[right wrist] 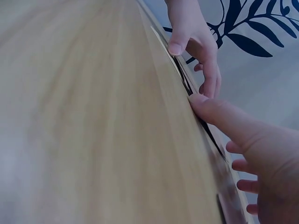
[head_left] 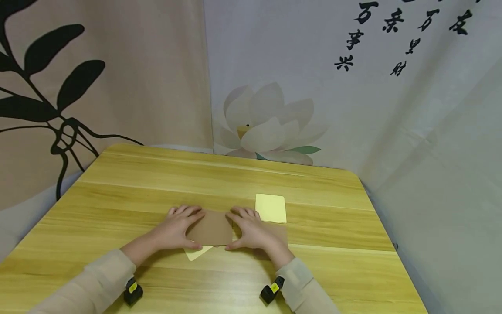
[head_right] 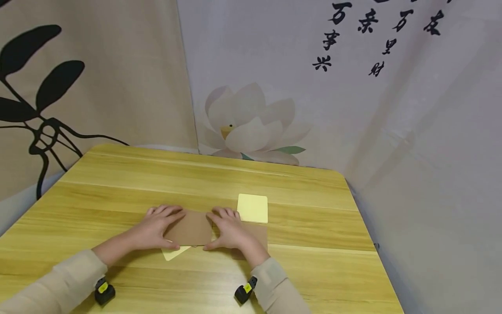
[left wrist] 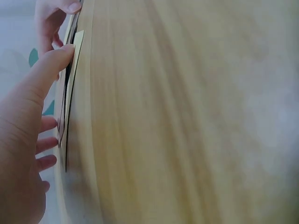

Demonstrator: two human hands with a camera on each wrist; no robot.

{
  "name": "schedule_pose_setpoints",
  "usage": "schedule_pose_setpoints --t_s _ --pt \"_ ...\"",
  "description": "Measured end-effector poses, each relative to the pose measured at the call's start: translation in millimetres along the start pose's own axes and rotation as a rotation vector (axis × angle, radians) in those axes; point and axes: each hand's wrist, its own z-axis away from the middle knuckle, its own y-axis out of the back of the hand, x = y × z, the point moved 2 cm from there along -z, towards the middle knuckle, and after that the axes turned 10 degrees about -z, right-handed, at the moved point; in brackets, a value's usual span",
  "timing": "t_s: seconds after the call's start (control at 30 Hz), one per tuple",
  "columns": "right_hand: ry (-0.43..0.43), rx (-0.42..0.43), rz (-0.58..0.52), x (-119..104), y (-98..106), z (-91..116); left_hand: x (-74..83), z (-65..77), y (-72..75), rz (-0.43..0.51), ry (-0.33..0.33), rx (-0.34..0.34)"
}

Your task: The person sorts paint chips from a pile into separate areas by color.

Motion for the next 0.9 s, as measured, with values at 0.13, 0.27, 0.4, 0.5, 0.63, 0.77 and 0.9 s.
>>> schedule_pose_setpoints --t_s 0.13,0.27,0.4,0.5,0.63,0.77,0.9 --pt "0.002 -0.008 -0.004 2.2 -1.8 -1.5 -1.6 -0.4 -1.8 -0.001 -0.013 0.001" --pt "0.001 -0.017 -0.004 3.0 -2.4 -2.0 -1.3 -0.8 -2.3 0.006 -0.015 -0.008" --pt "0.005 -0.021 -0.013 3.2 -3.0 -2.0 0.0 -1.4 -1.6 0.017 -0.015 -0.013" --pt "0.009 -0.019 -0.013 2.7 -2.9 -1.9 0.7 -1.6 -0.5 0.025 -0.017 -0.010" --pt "0.010 -0.016 -0.015 1.6 -1.5 -0.6 1.2 -1.8 0.1 0.030 -0.019 -0.007" --pt "0.016 -0.008 -0.033 0.4 1.1 1.4 2.1 -2.0 0.2 0.033 -0.021 0.009" --pt "0.018 -0.002 -0.031 0.5 4.0 4.6 4.8 -3.1 0.9 0.038 -0.034 0.043"
